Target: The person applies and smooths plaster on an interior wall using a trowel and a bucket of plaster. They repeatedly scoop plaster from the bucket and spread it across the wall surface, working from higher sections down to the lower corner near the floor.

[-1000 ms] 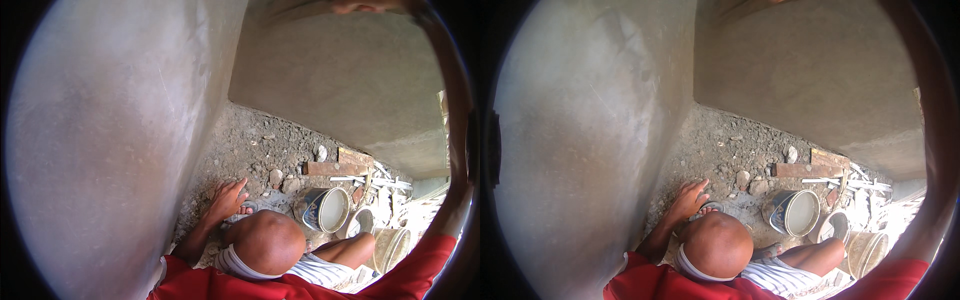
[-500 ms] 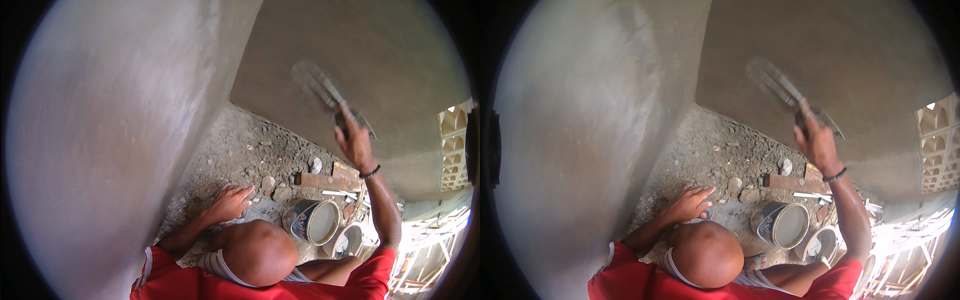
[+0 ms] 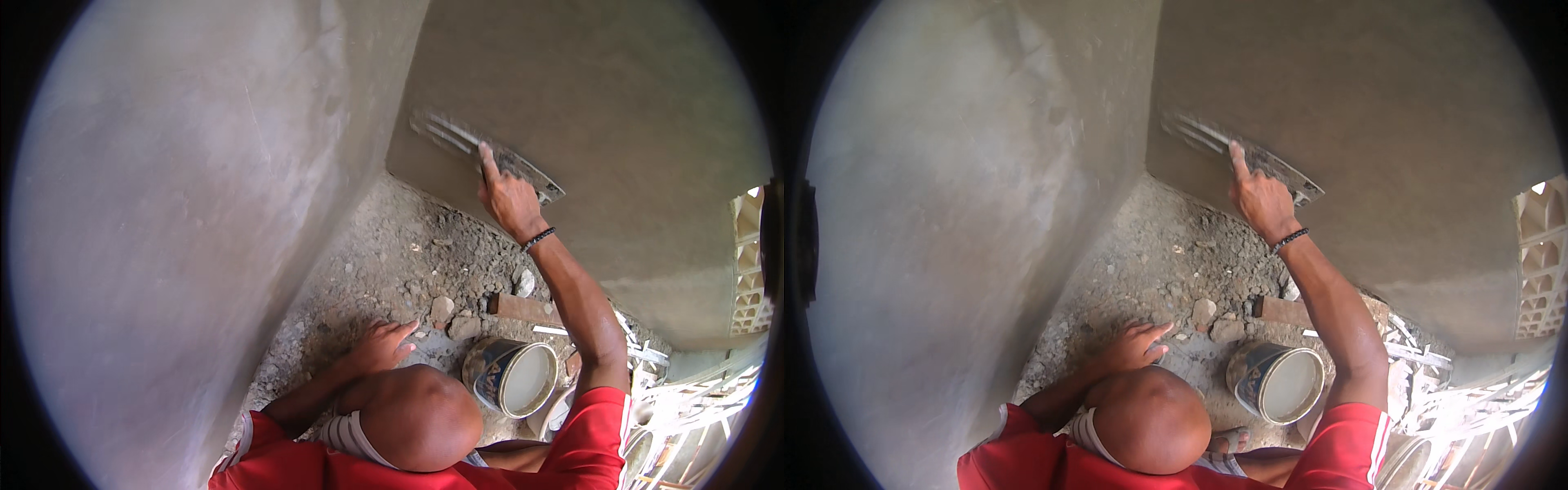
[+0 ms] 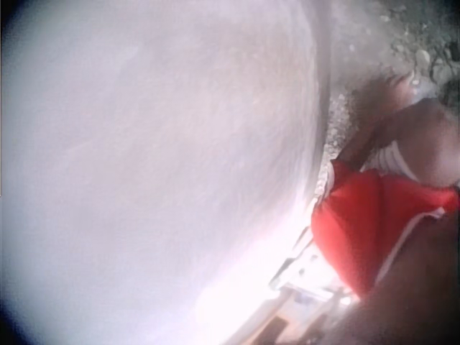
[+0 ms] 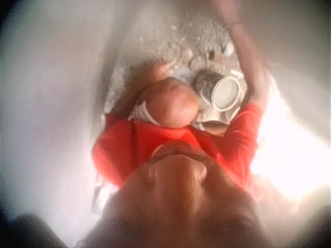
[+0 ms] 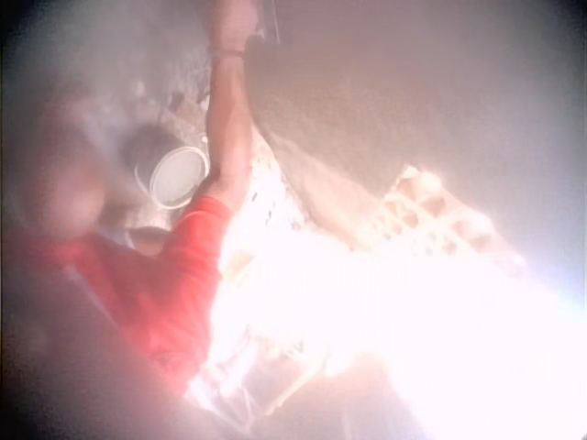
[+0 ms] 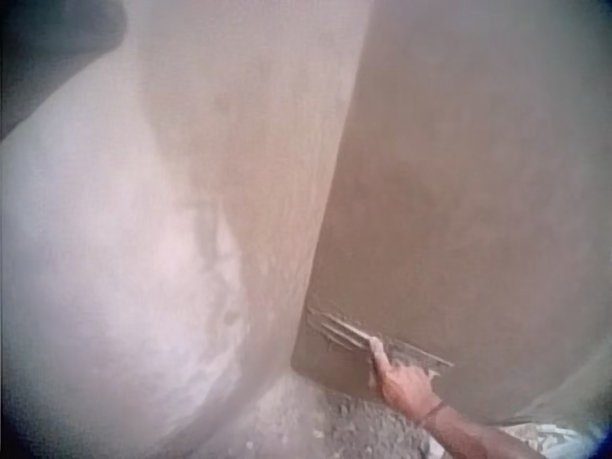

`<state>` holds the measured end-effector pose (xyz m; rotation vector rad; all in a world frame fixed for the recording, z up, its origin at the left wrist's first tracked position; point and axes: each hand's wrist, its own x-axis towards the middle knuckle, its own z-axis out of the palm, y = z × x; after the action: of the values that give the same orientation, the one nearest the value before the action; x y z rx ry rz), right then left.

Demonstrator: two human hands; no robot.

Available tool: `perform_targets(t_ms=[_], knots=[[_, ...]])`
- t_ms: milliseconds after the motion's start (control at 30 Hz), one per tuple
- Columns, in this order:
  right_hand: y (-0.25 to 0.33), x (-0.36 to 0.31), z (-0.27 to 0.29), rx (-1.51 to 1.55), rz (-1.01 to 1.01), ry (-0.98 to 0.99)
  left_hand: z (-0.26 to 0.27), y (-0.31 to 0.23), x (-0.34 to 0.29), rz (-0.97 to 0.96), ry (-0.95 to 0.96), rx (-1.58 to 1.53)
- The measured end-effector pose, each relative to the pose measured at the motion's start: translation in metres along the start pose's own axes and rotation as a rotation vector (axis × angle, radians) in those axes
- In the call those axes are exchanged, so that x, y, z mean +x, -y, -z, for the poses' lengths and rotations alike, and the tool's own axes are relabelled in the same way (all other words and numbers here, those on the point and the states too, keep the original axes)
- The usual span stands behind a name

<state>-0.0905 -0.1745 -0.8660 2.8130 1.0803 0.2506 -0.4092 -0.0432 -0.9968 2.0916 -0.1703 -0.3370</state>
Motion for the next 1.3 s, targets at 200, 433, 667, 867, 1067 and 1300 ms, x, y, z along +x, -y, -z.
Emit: perform_targets(t_ms=[200,433,667,867,1067,1300], knots=[[-0.071,-0.032,0.039,-0.009,0.005,-0.118,0.019,0.012,-0.01,0.089,-0.073,0.005],[-0.012,0.01,0.07,0.302,-0.065,-0.345,0.027,0.004,-0.001,0.149,0.04,-0.066],[-0.031,-0.037,-0.066,-0.206,0.047,0.261,0.021,-0.003,0.008,0.014,-0.057,-0.014],[-0.089,-0.048,0.063,0.112,0.056,-0.284,0.022,0.041,-0.031,0.242,-0.105,-0.124],[-0.035,-0.019,-0.01,0.085,0.041,-0.042,0.021,0.013,0.018,0.031,-0.06,0.015],[-0.11,-0.095,-0.042,-0.251,0.035,0.306,0.049,0.012,0.003,0.117,-0.125,-0.043]])
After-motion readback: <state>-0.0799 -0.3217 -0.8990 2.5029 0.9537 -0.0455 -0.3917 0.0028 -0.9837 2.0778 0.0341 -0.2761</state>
